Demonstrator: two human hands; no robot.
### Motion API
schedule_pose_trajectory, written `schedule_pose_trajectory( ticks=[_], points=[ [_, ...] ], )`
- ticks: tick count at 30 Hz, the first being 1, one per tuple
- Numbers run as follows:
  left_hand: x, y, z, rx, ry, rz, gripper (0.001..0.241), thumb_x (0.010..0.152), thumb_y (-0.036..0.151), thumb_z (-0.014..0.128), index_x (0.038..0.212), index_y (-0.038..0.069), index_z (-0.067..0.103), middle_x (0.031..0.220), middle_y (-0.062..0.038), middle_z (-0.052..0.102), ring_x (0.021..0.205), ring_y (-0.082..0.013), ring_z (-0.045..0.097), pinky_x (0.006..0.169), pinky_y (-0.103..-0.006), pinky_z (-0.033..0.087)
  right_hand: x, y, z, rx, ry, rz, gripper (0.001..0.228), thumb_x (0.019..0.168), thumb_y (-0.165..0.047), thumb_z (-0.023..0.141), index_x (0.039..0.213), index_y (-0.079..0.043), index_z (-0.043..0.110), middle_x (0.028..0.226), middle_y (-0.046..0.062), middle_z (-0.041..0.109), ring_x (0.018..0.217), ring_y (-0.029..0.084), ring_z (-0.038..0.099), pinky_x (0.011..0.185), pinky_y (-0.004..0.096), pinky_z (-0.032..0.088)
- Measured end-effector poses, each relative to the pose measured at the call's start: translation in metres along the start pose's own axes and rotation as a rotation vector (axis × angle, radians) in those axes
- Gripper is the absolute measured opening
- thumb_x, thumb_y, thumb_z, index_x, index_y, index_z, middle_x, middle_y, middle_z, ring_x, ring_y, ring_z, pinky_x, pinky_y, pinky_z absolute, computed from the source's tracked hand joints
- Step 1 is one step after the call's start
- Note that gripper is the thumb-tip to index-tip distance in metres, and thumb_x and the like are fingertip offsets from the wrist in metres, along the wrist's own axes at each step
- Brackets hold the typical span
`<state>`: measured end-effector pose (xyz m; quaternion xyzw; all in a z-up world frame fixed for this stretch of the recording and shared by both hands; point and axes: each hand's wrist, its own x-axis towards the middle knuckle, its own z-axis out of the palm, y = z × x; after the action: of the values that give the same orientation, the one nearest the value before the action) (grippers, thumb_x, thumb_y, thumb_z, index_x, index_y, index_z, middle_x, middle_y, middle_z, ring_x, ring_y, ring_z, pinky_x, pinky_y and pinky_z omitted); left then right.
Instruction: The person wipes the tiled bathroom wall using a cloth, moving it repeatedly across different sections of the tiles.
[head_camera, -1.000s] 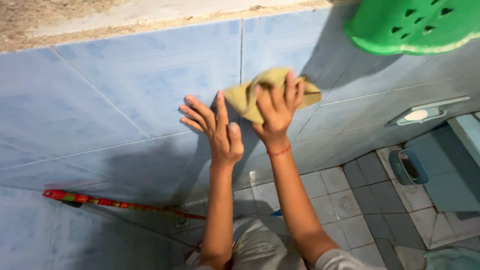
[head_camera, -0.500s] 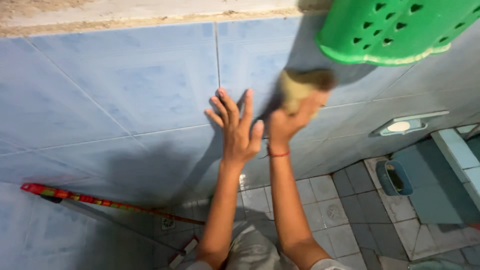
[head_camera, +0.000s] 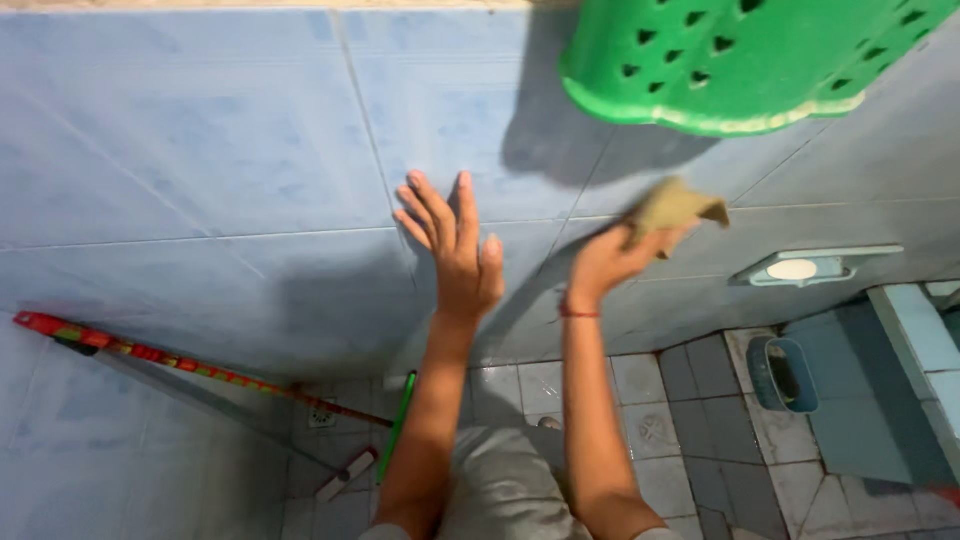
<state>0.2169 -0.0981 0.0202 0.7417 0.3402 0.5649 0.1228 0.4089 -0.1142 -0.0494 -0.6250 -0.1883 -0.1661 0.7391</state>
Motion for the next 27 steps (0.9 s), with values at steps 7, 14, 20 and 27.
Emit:
schedule_pose_trajectory(
  ticks=[7, 14, 20, 27],
  points=[
    [0.001, 0.022, 0.052, -0.032, 0.147, -0.026, 0.079, 0.110, 0.053, 0.017, 0.163, -0.005, 0.025, 0.171, -0.033, -0.006, 0.161, -0.0513, -0.015, 0.124, -0.0662, -0.017, -0.048, 0.065, -0.030, -0.316, -0.578, -0.820, 0.049, 0.087, -0.011, 0.073, 0.134, -0.021, 0.062, 0.136, 0.012, 0.058, 0.154, 0.044, 0.030, 0.131, 0.061, 0.012],
    [-0.012, 0.039, 0.061, -0.043, 0.105, -0.006, 0.069, 0.114, 0.049, 0.021, 0.161, 0.000, 0.031, 0.171, -0.034, -0.001, 0.163, -0.0532, -0.005, 0.126, -0.0658, -0.006, 0.039, 0.055, -0.070, -0.211, -0.345, -0.630, 0.042, 0.080, 0.006, 0.056, 0.118, -0.007, 0.044, 0.161, 0.030, 0.033, 0.160, 0.045, 0.021, 0.132, 0.054, 0.021],
    [-0.030, 0.070, 0.095, -0.098, -0.090, 0.046, 0.069, 0.111, 0.050, 0.027, 0.159, 0.001, 0.037, 0.169, -0.038, 0.004, 0.160, -0.0565, -0.003, 0.128, -0.0688, -0.003, 0.066, -0.003, -0.043, 0.111, -0.130, -0.244, 0.062, 0.092, 0.009, 0.041, 0.154, 0.006, 0.039, 0.168, 0.026, 0.025, 0.161, 0.040, 0.021, 0.132, 0.050, 0.016],
    [-0.025, 0.094, 0.132, -0.152, -0.030, 0.053, 0.076, 0.110, 0.049, 0.028, 0.160, -0.007, 0.027, 0.167, -0.043, 0.002, 0.157, -0.0608, -0.007, 0.125, -0.0710, -0.008, 0.074, 0.092, -0.072, -0.346, -0.514, -0.705, 0.038, 0.096, -0.011, 0.068, 0.134, -0.013, 0.067, 0.117, 0.014, 0.056, 0.134, 0.037, 0.054, 0.135, 0.063, 0.028]
  ],
)
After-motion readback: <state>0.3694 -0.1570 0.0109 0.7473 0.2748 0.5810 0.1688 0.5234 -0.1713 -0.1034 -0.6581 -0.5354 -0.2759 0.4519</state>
